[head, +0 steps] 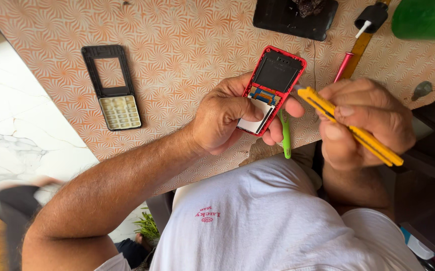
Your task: The person cleans the internal components of a mobile phone using a toothbrush and a cleaning solution, then manipulates the circuit board and casing using a utility knife and a screwdriver.
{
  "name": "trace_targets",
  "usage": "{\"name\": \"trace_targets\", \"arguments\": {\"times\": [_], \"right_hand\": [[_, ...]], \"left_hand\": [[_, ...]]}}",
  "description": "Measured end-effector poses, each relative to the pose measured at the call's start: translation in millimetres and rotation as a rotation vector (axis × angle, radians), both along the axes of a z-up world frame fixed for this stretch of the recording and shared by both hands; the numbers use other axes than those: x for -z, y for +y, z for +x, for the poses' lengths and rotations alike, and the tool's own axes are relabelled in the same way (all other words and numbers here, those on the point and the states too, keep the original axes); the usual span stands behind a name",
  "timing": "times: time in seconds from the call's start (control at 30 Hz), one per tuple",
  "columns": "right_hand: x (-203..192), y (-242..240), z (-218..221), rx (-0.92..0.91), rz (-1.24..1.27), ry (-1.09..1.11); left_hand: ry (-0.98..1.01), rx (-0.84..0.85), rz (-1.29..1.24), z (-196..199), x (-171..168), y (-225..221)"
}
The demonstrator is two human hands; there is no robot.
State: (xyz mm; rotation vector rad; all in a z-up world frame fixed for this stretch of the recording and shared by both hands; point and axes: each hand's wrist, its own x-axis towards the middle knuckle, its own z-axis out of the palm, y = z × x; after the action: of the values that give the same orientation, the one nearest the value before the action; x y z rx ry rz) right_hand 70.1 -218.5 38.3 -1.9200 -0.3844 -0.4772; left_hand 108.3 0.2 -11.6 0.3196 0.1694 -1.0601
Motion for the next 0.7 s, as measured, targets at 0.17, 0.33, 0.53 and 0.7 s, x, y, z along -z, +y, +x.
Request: {"name": "trace_targets", "arguments": {"times": [0.17, 0.33, 0.53, 0.7], "right_hand": [[12, -2, -2, 0.016, 0.099, 0.013], [4, 2, -15, -0.044, 0.029, 0.063], [7, 4, -1, -0.175, -0.152, -0.105], [-1, 6, 0, -0.177, -0.158, -0.045]], "left_hand": [[0.027, -0.009, -0.014, 1, 0, 1], [0.026, -0.019, 0.021, 2, -1, 0], [0.015, -0.001, 0.005, 3, 1, 0], [0.045, 0.021, -0.015, 4, 3, 0]]}}
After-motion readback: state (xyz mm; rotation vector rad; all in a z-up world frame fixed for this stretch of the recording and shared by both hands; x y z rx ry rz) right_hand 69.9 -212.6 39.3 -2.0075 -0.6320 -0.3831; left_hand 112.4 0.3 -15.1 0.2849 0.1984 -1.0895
